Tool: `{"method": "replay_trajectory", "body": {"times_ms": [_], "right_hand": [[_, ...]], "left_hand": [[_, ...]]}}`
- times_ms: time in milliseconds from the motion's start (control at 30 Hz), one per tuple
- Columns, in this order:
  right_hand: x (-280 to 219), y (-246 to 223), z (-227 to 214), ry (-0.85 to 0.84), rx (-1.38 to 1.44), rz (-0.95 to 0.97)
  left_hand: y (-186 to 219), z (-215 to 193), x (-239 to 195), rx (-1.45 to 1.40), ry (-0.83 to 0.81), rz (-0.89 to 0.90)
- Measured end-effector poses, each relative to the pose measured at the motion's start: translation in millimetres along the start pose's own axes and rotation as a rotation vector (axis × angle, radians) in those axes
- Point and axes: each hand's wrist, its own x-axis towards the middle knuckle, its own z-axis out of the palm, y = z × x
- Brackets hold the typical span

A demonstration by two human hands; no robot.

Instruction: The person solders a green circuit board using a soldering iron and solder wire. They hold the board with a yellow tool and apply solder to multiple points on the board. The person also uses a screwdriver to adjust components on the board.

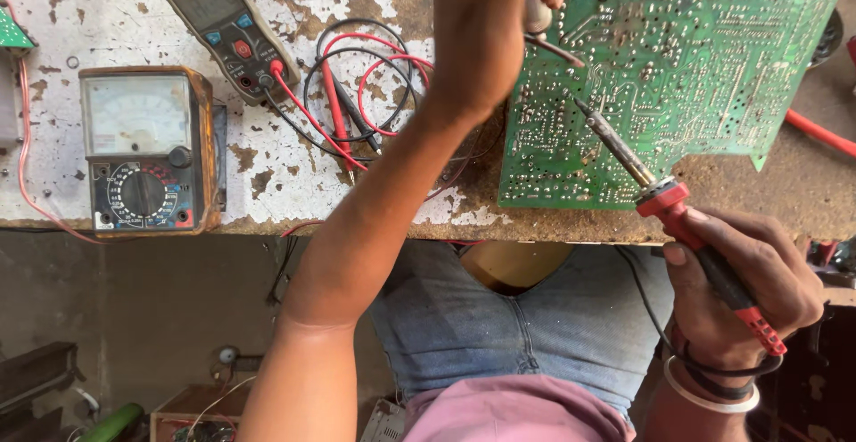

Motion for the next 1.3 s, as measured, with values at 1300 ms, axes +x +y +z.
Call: {"method": "replay_trajectory", "body": {"times_ms": [1300], "right_hand": [[28,-5,-15,-0.160,0.110,0.127]], "left_hand": [[-15,5,-1,-0.273,-0.503,-0.207]]}}
